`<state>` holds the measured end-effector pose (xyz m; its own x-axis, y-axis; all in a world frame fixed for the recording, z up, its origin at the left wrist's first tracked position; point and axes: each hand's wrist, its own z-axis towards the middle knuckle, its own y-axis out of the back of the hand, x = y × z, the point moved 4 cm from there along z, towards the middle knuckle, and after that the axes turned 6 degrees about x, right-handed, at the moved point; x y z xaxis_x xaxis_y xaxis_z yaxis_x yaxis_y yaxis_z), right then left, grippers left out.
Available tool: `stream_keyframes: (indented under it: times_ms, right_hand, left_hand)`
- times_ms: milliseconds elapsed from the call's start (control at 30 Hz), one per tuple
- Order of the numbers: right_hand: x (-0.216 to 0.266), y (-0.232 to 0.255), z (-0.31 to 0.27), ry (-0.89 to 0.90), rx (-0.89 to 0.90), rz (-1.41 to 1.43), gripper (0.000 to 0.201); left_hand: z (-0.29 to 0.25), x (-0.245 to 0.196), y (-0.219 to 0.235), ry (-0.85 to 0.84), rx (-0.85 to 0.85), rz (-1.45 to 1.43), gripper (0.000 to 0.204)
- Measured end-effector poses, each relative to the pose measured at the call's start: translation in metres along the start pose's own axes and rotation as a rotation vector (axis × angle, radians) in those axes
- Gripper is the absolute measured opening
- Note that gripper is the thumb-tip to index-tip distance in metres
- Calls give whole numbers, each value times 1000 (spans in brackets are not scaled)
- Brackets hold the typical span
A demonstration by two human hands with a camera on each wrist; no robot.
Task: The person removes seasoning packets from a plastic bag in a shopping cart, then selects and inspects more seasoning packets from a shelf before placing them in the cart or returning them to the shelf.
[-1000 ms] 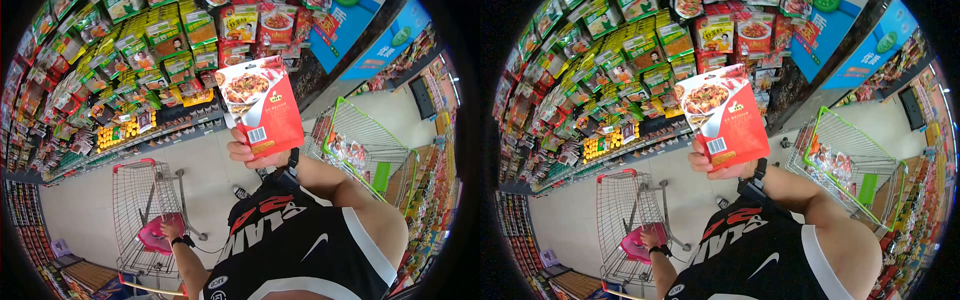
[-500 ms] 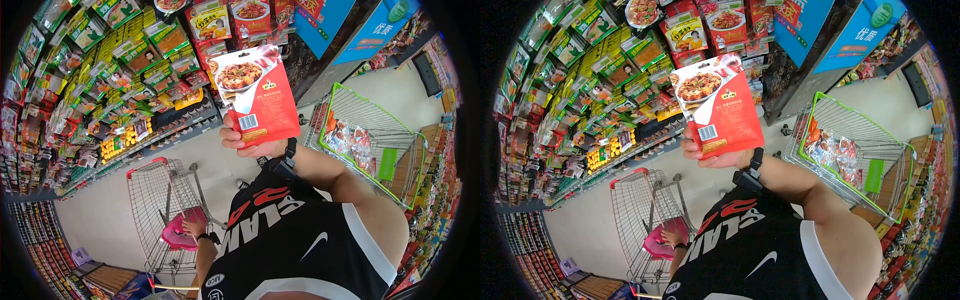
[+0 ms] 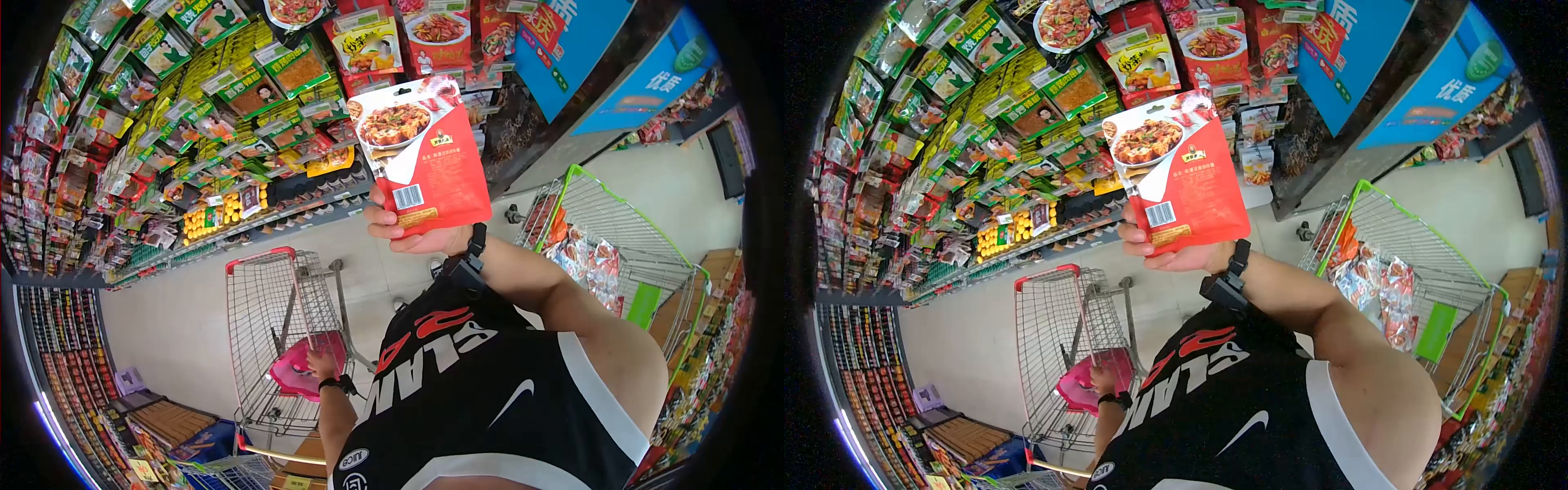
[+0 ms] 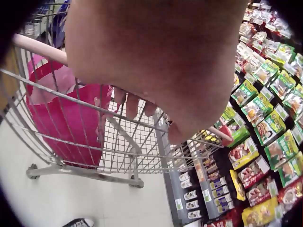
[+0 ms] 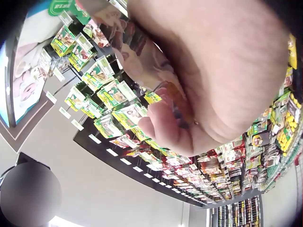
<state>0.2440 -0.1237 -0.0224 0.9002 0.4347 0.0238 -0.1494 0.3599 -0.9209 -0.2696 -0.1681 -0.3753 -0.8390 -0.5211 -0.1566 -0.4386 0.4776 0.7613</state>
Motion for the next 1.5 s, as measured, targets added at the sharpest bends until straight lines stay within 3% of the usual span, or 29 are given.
stream_keyframes:
  times_ms: [100,200,267,300,333,367,400,433,467,500,533,600,667,733,767,833,867,1033,1133,1167,1267,1300,1333,1400,1467,1500]
  right_hand:
    - [9,1,0,-45,-13,-30,39]
    - [22,7,-3,-78,-16,-225,37]
    - [24,26,-8,-93,41,-436,35]
    - [26,40,-10,-75,-165,-661,34]
    - [27,52,-14,-68,-365,-885,34]
    - [30,61,-16,-71,-556,-1110,34]
    - [26,56,-12,-123,-582,-1142,36]
    - [21,61,-13,-193,-579,-1241,36]
    - [19,65,-16,-259,-564,-1342,37]
    - [17,70,-18,-318,-538,-1445,38]
    - [19,74,-21,-355,-552,-1621,44]
    - [15,74,-20,-285,-430,-1477,40]
    - [7,67,-18,-202,-333,-1455,35]
    - [4,61,-15,-402,-264,-1493,34]
    - [4,61,-18,-495,-233,-1513,34]
    - [-1,71,-20,-567,-242,-1425,32]
    - [-4,74,-19,-588,-250,-1403,32]
    - [-15,96,-6,-594,-389,-1378,32]
    - [-20,107,13,-721,-402,-1578,25]
    - [-24,109,21,-775,-406,-1646,24]
    - [-35,127,37,-662,-474,-1475,24]
    - [-41,135,41,-645,-451,-1485,24]
    - [-47,143,44,-622,-436,-1504,24]
    - [-54,154,54,-566,-420,-1551,25]
    - [-67,158,72,-590,-391,-1599,26]
    - [-75,158,82,-632,-364,-1625,27]
  left_hand:
    - [7,-8,6,96,44,-1,86]
    - [-34,-68,24,45,-219,43,76]
    - [-77,-135,39,-380,24,-628,65]
    - [-89,-162,42,-492,102,-783,56]
    - [-131,-209,62,-685,296,-864,55]
    - [-168,-246,75,-828,479,-947,61]
    - [-210,-286,92,-1026,606,-1010,73]
    - [-222,-305,86,-1092,624,-1108,93]
    - [-248,-337,99,-1143,707,-1163,97]
    - [-243,-345,89,-1175,642,-1212,92]
    - [-230,-351,81,-1072,575,-1216,79]
    - [-222,-359,78,-910,471,-1205,78]
    - [-220,-354,72,-843,397,-1199,74]
    - [-216,-341,64,-872,353,-1199,67]
    - [-215,-333,61,-821,438,-1156,64]
    - [-215,-323,63,-741,614,-1067,59]
    - [-216,-320,65,-758,621,-1092,49]
    - [-196,-317,71,-748,651,-1208,49]
    - [-169,-303,94,-761,633,-1209,49]
    - [-155,-296,102,-766,595,-1243,49]
    - [-89,-262,130,-762,373,-1402,37]
    - [-48,-234,128,-712,255,-1352,25]
    - [-22,-206,135,-528,189,-1349,18]
    - [34,-162,147,-558,-74,-1320,23]
    - [89,-117,149,-593,52,-887,23]
    - [114,-96,138,-656,21,-833,17]
